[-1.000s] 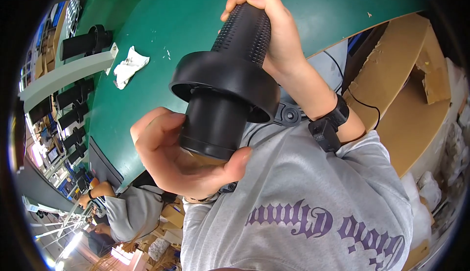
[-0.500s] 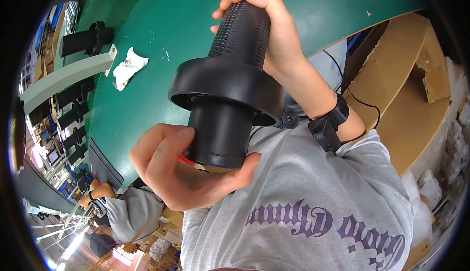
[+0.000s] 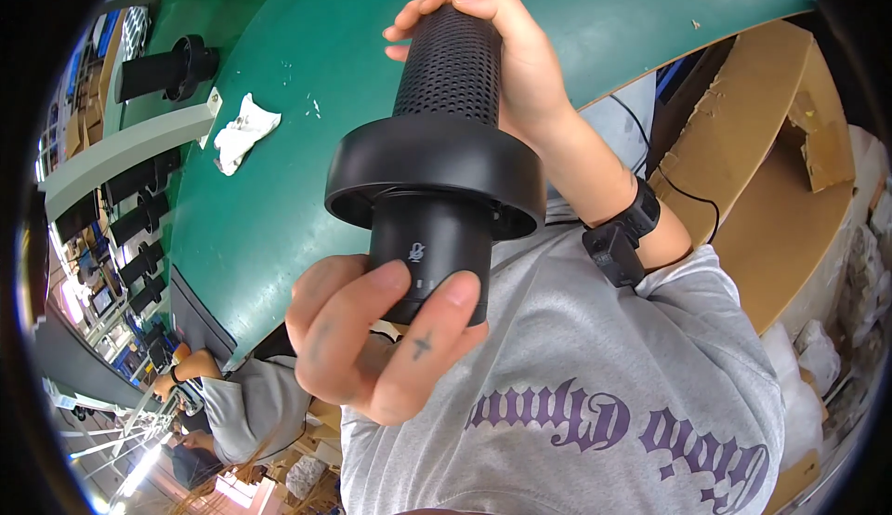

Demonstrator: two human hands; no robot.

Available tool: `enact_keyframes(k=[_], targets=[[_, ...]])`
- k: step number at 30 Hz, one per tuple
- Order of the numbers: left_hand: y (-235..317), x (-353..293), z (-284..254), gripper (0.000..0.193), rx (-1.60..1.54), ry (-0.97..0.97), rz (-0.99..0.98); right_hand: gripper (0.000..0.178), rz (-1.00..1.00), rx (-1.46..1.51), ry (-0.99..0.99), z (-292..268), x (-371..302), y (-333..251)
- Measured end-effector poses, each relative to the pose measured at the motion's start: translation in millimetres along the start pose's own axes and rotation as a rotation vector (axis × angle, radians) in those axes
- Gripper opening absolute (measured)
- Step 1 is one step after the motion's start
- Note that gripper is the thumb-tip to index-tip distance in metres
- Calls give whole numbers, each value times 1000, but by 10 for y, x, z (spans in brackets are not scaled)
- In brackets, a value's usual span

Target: The person picks up a microphone and a shock mount, inserts the microphone into the mount, and pulls the elastic bands over the pegs to secure it. The person then wipes the assembly with a cloth before placing it back onto the green conveyor belt.

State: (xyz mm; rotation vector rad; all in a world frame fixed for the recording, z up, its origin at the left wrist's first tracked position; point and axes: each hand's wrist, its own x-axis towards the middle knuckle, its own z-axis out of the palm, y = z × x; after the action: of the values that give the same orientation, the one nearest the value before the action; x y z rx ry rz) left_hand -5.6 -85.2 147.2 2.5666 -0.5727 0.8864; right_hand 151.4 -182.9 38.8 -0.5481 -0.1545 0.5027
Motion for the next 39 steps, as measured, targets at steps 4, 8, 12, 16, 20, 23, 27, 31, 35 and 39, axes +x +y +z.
enact_keyframes(k=[4, 8, 12, 16, 20, 23, 27, 31, 35, 39], targets=[[40, -44, 79, 26, 88, 75, -11, 27, 33, 34, -21, -23, 24, 20], [30, -36, 27, 32, 182, -51, 144, 29, 94, 120, 9, 22, 26, 56], [78, -22, 59, 21, 153, -119, 141, 30, 108, 146, 27, 52, 4, 49], [42, 53, 35, 16, 193, -193, 243, 33, 165, 166, 108, 93, -26, 13], [-16, 105, 45, 8, 159, -281, 315, 34, 253, 238, 183, 130, -28, 17], [11, 89, 118, 5, 157, -181, 313, 35, 304, 291, 283, 207, -24, 54], [10, 194, 74, 5, 134, -256, 351, 36, 337, 355, 252, 181, -59, 97], [6, 274, 35, 8, 59, -356, 420, 35, 371, 433, 164, 157, -99, 131], [-41, 288, 39, 11, 49, -380, 511, 37, 421, 484, 247, 186, -106, 140], [-66, 339, 64, 15, -2, -413, 543, 37, 454, 513, 266, 181, -88, 117]])
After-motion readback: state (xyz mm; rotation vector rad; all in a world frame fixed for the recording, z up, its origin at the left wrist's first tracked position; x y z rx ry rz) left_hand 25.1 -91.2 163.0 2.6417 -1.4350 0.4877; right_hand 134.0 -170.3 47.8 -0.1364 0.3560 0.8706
